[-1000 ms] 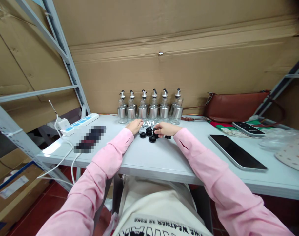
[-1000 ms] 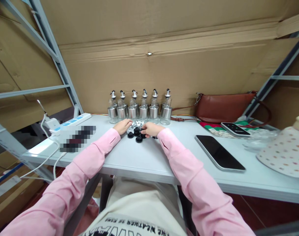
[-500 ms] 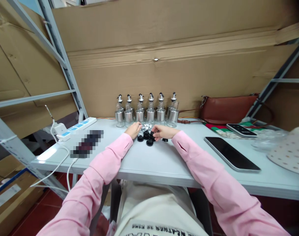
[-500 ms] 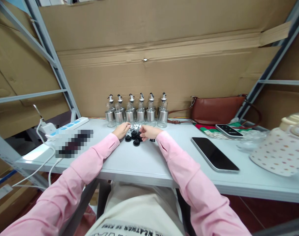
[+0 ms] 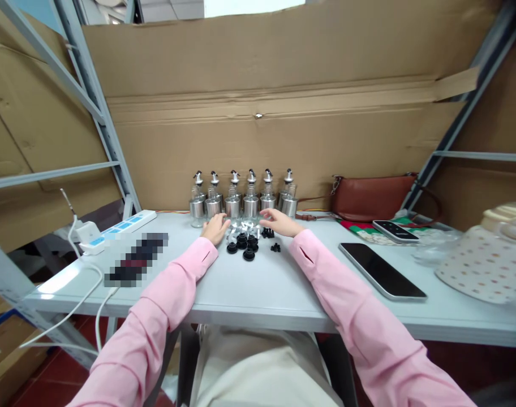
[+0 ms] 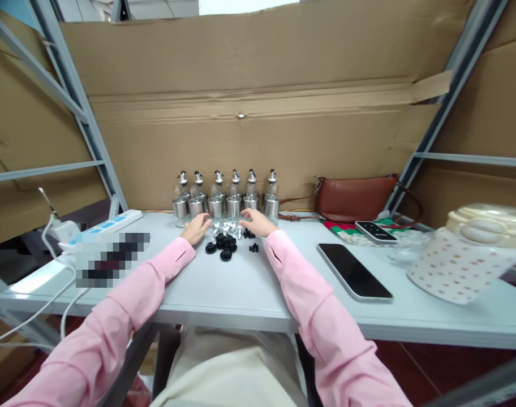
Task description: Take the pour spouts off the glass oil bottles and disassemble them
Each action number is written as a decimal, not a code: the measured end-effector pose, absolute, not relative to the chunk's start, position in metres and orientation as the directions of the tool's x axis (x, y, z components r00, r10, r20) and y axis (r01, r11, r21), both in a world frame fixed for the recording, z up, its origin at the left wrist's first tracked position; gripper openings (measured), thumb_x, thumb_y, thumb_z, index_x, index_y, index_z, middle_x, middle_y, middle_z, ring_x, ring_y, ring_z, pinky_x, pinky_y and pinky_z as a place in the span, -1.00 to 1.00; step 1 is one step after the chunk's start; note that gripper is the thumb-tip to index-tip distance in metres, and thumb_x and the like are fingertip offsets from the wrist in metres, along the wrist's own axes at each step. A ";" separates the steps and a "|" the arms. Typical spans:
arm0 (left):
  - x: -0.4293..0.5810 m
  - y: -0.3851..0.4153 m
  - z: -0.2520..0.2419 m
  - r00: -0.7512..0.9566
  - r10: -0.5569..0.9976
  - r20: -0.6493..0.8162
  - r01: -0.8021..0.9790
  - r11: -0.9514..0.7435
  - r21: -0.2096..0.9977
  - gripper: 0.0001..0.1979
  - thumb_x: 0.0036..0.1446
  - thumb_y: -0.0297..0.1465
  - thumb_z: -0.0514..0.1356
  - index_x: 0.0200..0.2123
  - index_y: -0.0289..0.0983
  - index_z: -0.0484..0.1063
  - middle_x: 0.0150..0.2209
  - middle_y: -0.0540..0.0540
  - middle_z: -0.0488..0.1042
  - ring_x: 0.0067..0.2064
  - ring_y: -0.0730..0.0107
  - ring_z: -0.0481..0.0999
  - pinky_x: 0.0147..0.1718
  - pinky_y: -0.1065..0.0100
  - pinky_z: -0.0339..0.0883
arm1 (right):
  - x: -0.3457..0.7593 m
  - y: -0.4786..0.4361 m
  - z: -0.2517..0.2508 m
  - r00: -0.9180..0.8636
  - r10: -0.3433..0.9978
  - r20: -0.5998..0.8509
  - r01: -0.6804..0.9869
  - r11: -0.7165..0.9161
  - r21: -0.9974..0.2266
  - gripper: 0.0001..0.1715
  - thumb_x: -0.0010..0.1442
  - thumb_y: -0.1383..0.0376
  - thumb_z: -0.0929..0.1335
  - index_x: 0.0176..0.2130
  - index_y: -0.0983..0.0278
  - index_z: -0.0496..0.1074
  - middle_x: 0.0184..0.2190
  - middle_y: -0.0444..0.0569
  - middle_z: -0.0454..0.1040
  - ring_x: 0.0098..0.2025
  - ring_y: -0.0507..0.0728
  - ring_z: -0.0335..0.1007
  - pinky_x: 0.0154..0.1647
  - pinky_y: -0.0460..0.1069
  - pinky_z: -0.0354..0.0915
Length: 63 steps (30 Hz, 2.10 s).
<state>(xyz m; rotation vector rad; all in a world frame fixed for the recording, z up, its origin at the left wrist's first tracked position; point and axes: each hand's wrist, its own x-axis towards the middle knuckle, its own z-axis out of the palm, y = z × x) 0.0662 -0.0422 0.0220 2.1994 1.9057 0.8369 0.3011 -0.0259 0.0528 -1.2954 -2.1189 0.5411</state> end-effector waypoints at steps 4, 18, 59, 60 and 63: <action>0.063 -0.041 0.019 0.086 0.940 0.330 0.866 -0.235 0.442 -0.63 0.22 -0.22 -0.12 0.05 -0.19 0.15 -0.03 -0.11 0.36 -0.01 0.24 0.34 0.08 -0.06 -0.03 | 0.306 0.001 0.048 -0.254 0.879 0.403 0.681 0.458 -0.571 -0.61 0.02 0.37 0.33 -0.09 0.35 0.36 -0.30 -0.01 0.38 -0.29 0.03 0.31 -0.11 -0.01 0.25; 0.065 -0.043 0.010 0.195 0.907 0.372 0.865 -0.338 0.371 -0.57 0.23 -0.24 -0.15 0.16 -0.11 0.07 -0.13 -0.10 0.42 -0.02 0.23 0.35 0.12 -0.22 -0.28 | 0.335 0.014 0.049 0.340 0.734 0.588 0.637 0.280 -0.718 -0.71 -0.08 0.40 0.18 -0.42 0.29 0.45 -0.46 -0.02 0.49 -0.35 0.10 0.36 -0.22 -0.04 0.22; 0.111 -0.082 0.046 -0.058 0.587 0.808 0.698 -0.555 0.453 -0.39 0.04 -0.17 0.10 0.11 -0.30 0.02 0.09 -0.26 0.18 0.15 0.15 0.15 0.13 0.14 -0.01 | 0.329 0.005 0.211 0.505 0.235 0.830 0.308 0.850 -0.428 -0.52 0.26 0.05 -0.02 0.03 0.23 0.06 -0.20 0.01 0.31 -0.20 0.07 0.39 -0.14 0.08 0.26; 0.120 -0.089 0.050 -0.031 0.577 0.816 0.667 -0.596 0.447 -0.31 -0.03 -0.15 0.17 0.11 -0.29 0.00 0.10 -0.27 0.17 0.15 0.12 0.15 0.13 0.14 0.01 | 0.320 -0.013 0.206 0.449 0.287 0.846 0.268 0.860 -0.434 -0.53 0.25 0.03 0.00 0.02 0.21 0.07 -0.21 0.00 0.32 -0.21 0.08 0.40 -0.18 0.06 0.27; 0.147 -0.107 0.061 -0.029 0.591 0.806 0.541 -0.669 0.510 -0.16 -0.20 -0.16 0.30 0.11 -0.27 0.00 0.10 -0.26 0.20 0.12 0.08 0.21 0.09 0.15 0.10 | 0.290 -0.064 0.187 0.220 0.487 0.845 0.121 0.846 -0.519 -0.58 0.18 0.00 0.15 -0.11 0.22 0.20 -0.37 -0.05 0.37 -0.39 0.05 0.40 -0.39 -0.04 0.27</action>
